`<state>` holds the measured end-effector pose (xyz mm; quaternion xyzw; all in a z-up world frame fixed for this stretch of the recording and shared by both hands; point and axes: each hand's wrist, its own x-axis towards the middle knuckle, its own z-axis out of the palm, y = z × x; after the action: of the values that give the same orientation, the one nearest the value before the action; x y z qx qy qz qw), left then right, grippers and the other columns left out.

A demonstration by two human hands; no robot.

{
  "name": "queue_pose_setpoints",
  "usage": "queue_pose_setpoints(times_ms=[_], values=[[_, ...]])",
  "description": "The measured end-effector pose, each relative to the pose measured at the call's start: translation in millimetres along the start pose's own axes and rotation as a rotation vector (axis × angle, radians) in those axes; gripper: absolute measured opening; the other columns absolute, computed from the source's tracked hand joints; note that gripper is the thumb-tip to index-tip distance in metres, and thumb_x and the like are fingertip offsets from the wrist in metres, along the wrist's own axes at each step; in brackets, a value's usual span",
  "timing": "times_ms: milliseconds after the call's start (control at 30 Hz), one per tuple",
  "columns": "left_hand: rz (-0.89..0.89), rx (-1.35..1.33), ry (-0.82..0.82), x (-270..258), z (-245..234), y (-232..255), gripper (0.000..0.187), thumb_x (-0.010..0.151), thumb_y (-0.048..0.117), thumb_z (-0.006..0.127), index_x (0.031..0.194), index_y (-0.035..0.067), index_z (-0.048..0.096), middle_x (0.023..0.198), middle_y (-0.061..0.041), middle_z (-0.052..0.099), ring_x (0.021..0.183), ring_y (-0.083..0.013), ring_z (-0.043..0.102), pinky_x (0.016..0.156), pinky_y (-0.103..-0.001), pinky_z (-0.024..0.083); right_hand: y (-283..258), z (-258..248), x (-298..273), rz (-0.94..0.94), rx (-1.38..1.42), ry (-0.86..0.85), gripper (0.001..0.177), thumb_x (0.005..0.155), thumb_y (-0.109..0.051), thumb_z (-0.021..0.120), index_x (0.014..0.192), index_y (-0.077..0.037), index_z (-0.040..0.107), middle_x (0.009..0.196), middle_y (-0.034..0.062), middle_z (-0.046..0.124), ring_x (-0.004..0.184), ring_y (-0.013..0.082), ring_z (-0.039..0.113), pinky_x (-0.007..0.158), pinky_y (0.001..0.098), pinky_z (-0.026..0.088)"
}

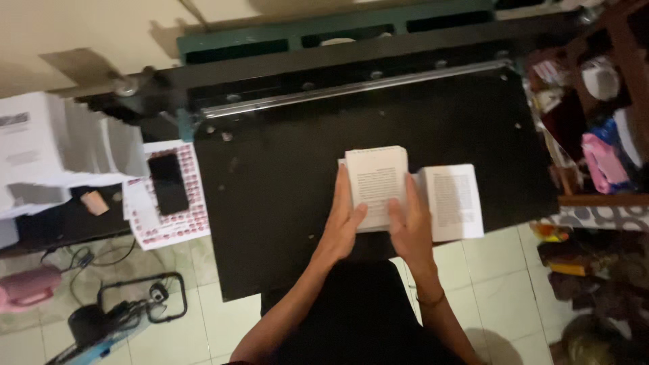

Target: The person places sheets of paper into a binding machine, presses down the handle to bind them, and then removes the bound document. This process is repeated for multiple sets of papers.

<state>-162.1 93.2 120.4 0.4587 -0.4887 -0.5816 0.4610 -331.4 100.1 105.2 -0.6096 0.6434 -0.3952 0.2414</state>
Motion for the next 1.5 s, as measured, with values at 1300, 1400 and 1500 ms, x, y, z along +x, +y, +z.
queue_pose_setpoints(times_ms=[1300,1400,1500], values=[[-0.002,-0.072,0.317,-1,-14,-16,0.072,0.106,0.029,0.046,0.161,0.003,0.008,0.168,-0.029,0.008,0.155,-0.0512,0.013,0.123,-0.065,0.022,41,-77,35,-0.038,-0.841,-0.082,0.022,0.087,-0.031,0.07,0.098,-0.014,0.079,0.091,0.0058,0.069,0.084,0.0313,0.073,0.076,0.0423,0.059],[0.003,-0.062,0.318,-2,-15,-18,0.072,0.106,0.031,0.046,0.162,0.003,0.009,0.168,-0.028,0.009,0.154,-0.0502,0.015,0.123,-0.064,0.024,41,-78,36,-0.037,-0.719,-0.071,0.016,0.087,-0.021,0.074,0.096,-0.01,0.08,0.089,0.0092,0.07,0.083,0.0364,0.072,0.076,0.0452,0.059],[0.004,-0.062,0.314,-3,-17,-15,0.072,0.105,0.029,0.046,0.161,0.002,0.009,0.167,-0.03,0.009,0.154,-0.0515,0.016,0.122,-0.064,0.025,54,-78,37,-0.032,-0.715,-0.057,0.017,0.084,-0.026,0.077,0.096,-0.014,0.081,0.09,0.006,0.071,0.085,0.0336,0.073,0.077,0.0435,0.06]])
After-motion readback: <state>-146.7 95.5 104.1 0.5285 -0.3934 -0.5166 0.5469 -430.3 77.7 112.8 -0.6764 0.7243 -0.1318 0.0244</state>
